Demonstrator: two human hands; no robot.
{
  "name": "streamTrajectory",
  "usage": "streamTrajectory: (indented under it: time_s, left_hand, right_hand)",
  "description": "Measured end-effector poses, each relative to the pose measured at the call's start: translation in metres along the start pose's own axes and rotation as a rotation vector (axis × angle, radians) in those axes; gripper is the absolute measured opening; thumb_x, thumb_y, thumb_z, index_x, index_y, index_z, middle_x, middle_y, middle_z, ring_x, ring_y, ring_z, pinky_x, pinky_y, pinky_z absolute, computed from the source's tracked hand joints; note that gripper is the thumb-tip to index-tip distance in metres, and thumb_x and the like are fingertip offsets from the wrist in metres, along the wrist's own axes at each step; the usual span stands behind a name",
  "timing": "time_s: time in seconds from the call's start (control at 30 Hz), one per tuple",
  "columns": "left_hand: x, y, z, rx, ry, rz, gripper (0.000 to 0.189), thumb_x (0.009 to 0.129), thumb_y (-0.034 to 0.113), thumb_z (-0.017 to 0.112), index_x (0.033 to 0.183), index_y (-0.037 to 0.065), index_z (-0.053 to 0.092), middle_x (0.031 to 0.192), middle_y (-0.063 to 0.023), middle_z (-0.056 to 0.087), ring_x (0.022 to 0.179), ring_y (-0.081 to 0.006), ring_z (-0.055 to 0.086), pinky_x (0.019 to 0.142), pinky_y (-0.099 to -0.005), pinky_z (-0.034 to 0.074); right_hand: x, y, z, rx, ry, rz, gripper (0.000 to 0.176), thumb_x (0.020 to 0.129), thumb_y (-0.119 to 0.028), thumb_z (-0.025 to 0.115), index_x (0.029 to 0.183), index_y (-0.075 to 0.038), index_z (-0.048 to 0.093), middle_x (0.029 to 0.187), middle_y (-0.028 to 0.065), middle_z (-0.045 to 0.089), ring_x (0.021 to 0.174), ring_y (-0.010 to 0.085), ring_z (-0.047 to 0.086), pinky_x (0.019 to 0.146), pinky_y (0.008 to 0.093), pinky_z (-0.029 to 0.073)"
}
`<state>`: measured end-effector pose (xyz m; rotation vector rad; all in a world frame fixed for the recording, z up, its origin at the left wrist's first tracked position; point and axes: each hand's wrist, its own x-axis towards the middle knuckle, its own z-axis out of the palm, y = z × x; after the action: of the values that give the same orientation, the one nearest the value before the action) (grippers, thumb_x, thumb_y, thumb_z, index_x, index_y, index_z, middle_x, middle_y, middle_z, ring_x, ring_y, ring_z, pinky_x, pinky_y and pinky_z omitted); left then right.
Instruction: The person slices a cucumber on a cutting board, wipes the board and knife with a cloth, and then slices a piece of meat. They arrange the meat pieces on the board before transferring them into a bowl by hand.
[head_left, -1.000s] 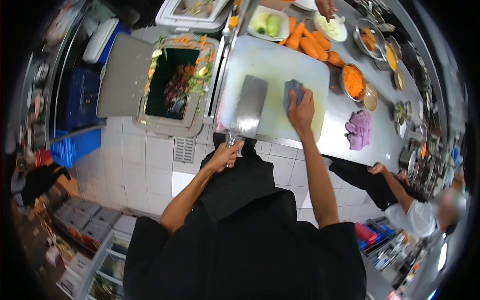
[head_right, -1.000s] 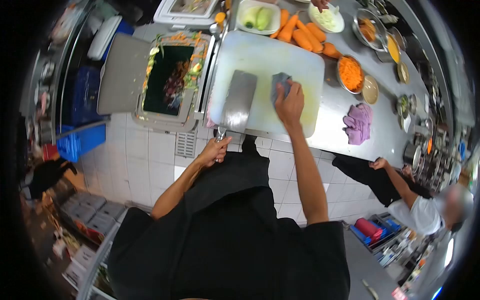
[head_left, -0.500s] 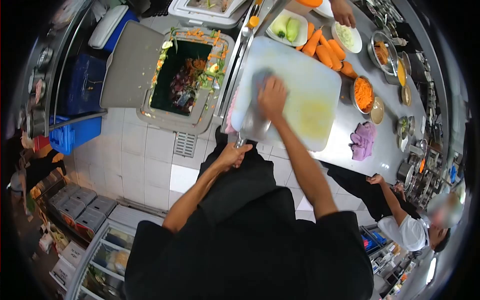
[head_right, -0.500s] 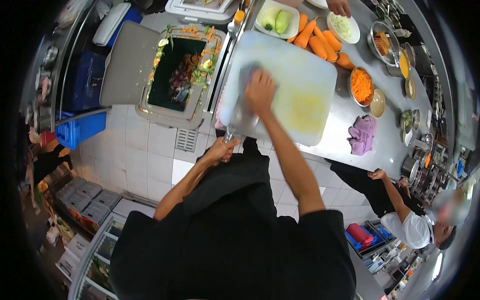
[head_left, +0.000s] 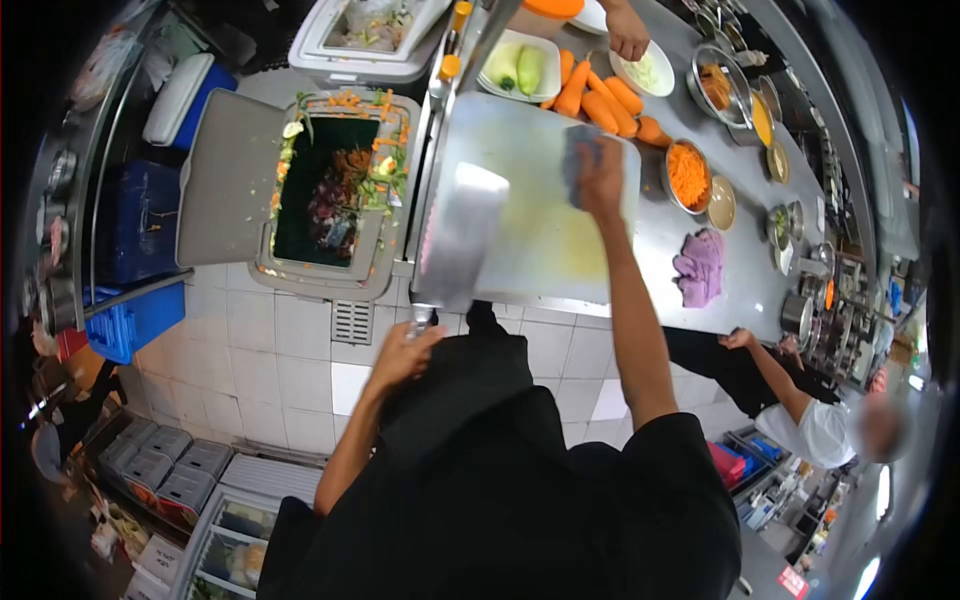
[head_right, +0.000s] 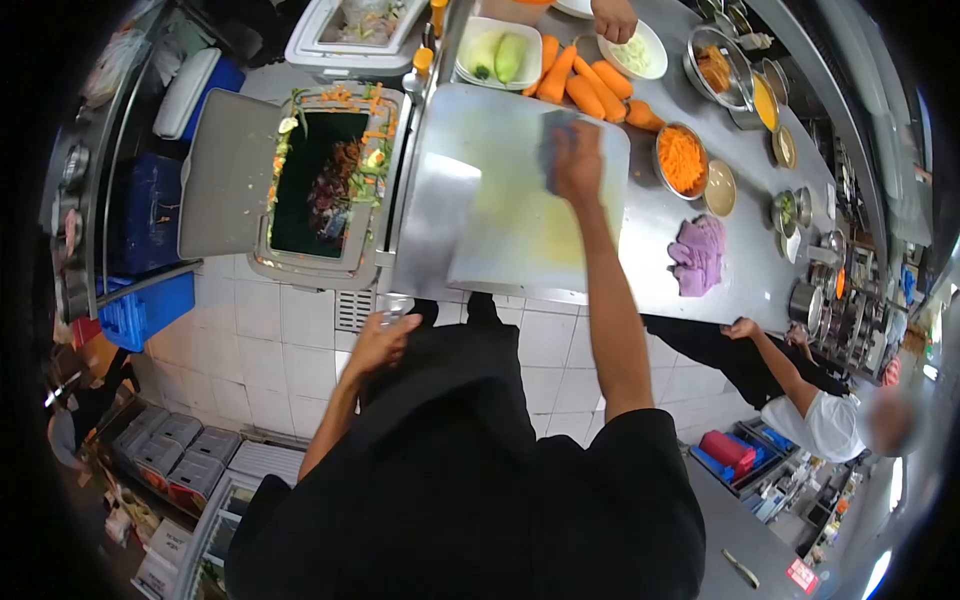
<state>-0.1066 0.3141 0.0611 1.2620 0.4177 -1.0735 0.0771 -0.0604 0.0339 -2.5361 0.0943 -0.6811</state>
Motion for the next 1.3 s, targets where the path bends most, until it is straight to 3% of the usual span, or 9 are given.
streamTrajectory:
  time_s: [0.33,0.37,0.53,0.6,0.7,0.9,1.03,1.23,1.3]
  left_hand:
    - [-0.033,0.018,-0.121,-0.017,0.705,0.183,0.039,0.092,0.031,0.071,0.07,0.016,0.042,0.051,0.0082,0.034,0.039,-0.004,0.029,0.036,-0.0248,0.023]
    - [-0.03,0.03,-0.121,-0.016,0.767,0.18,0.039,0.092,0.031,0.07,0.07,0.016,0.042,0.051,0.0079,0.034,0.039,-0.0043,0.029,0.036,-0.0249,0.024]
    - [0.003,0.038,-0.163,-0.051,0.866,0.306,0.038,0.092,0.031,0.07,0.072,0.015,0.042,0.052,0.0068,0.034,0.039,-0.0052,0.03,0.037,-0.025,0.025]
    - [-0.012,0.026,-0.171,-0.024,0.891,0.293,0.038,0.092,0.032,0.07,0.072,0.015,0.042,0.052,0.0063,0.035,0.039,-0.0059,0.031,0.037,-0.0254,0.026]
    - [-0.018,-0.001,-0.19,0.083,0.955,0.205,0.038,0.093,0.031,0.069,0.072,0.015,0.042,0.052,0.006,0.035,0.038,-0.0063,0.031,0.036,-0.026,0.025]
    - [0.006,0.002,-0.161,-0.041,0.957,0.22,0.037,0.092,0.032,0.07,0.073,0.014,0.044,0.051,0.0064,0.034,0.037,-0.0062,0.029,0.035,-0.0264,0.024]
    - [0.007,-0.021,-0.18,0.037,1.001,0.255,0.036,0.092,0.032,0.07,0.073,0.013,0.046,0.051,0.0059,0.035,0.038,-0.0061,0.032,0.035,-0.0264,0.025]
    - [0.036,0.012,-0.162,-0.019,1.016,0.333,0.037,0.092,0.031,0.07,0.072,0.012,0.046,0.051,0.0049,0.037,0.037,-0.0061,0.032,0.034,-0.0262,0.025]
    - [0.019,0.009,-0.168,0.012,1.051,0.286,0.035,0.093,0.031,0.069,0.073,0.011,0.048,0.05,0.0047,0.036,0.037,-0.0061,0.033,0.034,-0.0263,0.026]
  right_hand:
    - [-0.124,0.006,0.032,-0.586,0.361,-0.267,0.017,0.084,-0.026,0.069,0.08,-0.011,0.061,0.081,0.0115,0.064,0.07,0.0321,0.062,0.061,0.0473,0.046]
    - [-0.152,-0.034,0.033,-0.148,-0.012,-0.029,0.019,0.08,-0.028,0.074,0.076,-0.013,0.062,0.076,0.0084,0.064,0.067,0.0318,0.061,0.065,0.0474,0.048]
    - [-0.174,-0.021,0.027,-0.119,-0.039,-0.31,0.025,0.085,-0.034,0.069,0.091,-0.009,0.066,0.081,0.0084,0.065,0.08,0.0276,0.065,0.074,0.043,0.051]
    - [-0.145,0.01,0.006,-0.619,-0.43,0.134,0.034,0.092,-0.04,0.062,0.102,-0.008,0.066,0.087,0.009,0.067,0.081,0.0255,0.066,0.071,0.0424,0.052]
    - [-0.132,0.012,0.019,-0.656,0.276,-0.149,0.026,0.091,-0.03,0.066,0.103,-0.007,0.066,0.09,0.0127,0.067,0.076,0.027,0.063,0.067,0.0431,0.05]
    - [-0.147,-0.02,-0.009,-0.047,-0.271,0.06,0.026,0.086,-0.033,0.068,0.074,-0.012,0.058,0.074,0.0047,0.061,0.07,0.0222,0.062,0.064,0.0393,0.049]
    - [-0.156,0.01,0.008,-0.854,-0.053,0.184,0.02,0.095,-0.028,0.059,0.086,-0.01,0.061,0.074,0.0056,0.061,0.058,0.0191,0.058,0.05,0.0374,0.045]
    - [-0.159,-0.043,0.059,0.265,0.015,-0.087,0.025,0.086,-0.034,0.067,0.078,-0.011,0.064,0.079,0.0055,0.068,0.068,0.027,0.065,0.061,0.04,0.052]
    - [-0.133,0.056,0.076,-0.293,0.101,-0.247,0.028,0.093,-0.038,0.062,0.095,-0.011,0.068,0.075,0.0049,0.066,0.059,0.0243,0.061,0.055,0.0398,0.049]
